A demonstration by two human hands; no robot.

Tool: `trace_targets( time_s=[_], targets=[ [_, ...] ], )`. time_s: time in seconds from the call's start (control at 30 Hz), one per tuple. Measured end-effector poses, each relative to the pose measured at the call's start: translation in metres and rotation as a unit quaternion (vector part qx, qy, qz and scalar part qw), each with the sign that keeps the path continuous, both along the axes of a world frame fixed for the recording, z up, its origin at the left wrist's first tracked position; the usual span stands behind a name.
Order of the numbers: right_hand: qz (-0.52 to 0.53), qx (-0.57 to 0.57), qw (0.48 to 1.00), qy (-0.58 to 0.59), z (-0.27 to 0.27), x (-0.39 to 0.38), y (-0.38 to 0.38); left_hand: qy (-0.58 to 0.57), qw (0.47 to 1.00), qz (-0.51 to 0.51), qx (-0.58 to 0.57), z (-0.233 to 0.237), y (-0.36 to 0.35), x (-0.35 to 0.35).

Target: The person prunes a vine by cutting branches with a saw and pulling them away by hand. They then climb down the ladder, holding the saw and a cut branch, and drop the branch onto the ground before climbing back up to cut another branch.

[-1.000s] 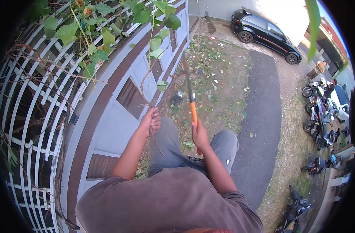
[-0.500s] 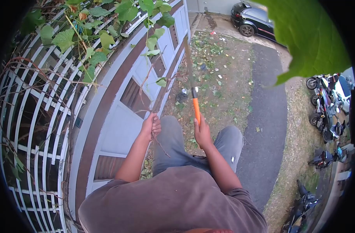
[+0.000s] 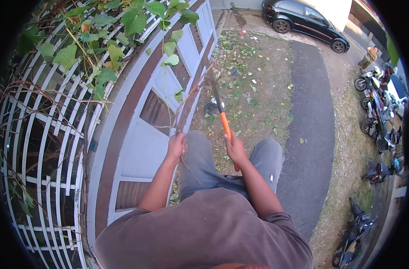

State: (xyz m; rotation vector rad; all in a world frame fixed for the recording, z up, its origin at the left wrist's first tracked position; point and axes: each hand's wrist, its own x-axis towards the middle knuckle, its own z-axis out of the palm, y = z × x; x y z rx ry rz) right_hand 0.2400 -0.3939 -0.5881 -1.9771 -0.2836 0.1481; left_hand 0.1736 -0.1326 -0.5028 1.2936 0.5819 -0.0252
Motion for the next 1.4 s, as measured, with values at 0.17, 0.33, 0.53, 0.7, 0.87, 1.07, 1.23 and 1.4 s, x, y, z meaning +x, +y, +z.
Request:
trace_targets(
  time_s=[0.17,0.33,0.53,0.7,0.87,1.07,1.23,1.4],
  targets=[
    [0.042,0.164,0.954,0.247,0.008,-0.004,-0.003,0.023,1.000,-0.003,-0.013,-0.010,0.005,-0.003],
    [0.074,0.284,0.894,0.338,0.030,-0.007,-0.007,0.009,0.994,0.013,-0.104,-0.012,0.011,-0.010],
    [0.103,0.351,0.835,0.411,0.032,0.000,-0.015,0.022,0.986,0.001,-0.164,-0.011,0.020,-0.011],
    [-0.024,0.267,0.934,0.236,0.017,-0.009,0.000,0.017,0.992,0.023,-0.124,-0.006,0.010,-0.005],
    [-0.005,0.236,0.946,0.223,-0.001,0.000,-0.004,0.019,0.993,0.001,-0.118,-0.005,0.010,0.000],
    [-0.005,0.282,0.933,0.222,0.008,-0.004,0.002,0.013,0.967,-0.009,-0.255,-0.002,0.009,0.005],
    [0.010,0.260,0.944,0.204,0.001,-0.003,0.000,0.012,0.955,-0.028,-0.296,0.008,0.010,0.004],
    [-0.051,0.061,0.997,0.001,-0.003,-0.005,0.001,0.021,0.957,-0.029,-0.287,0.011,0.009,0.002]
  ],
)
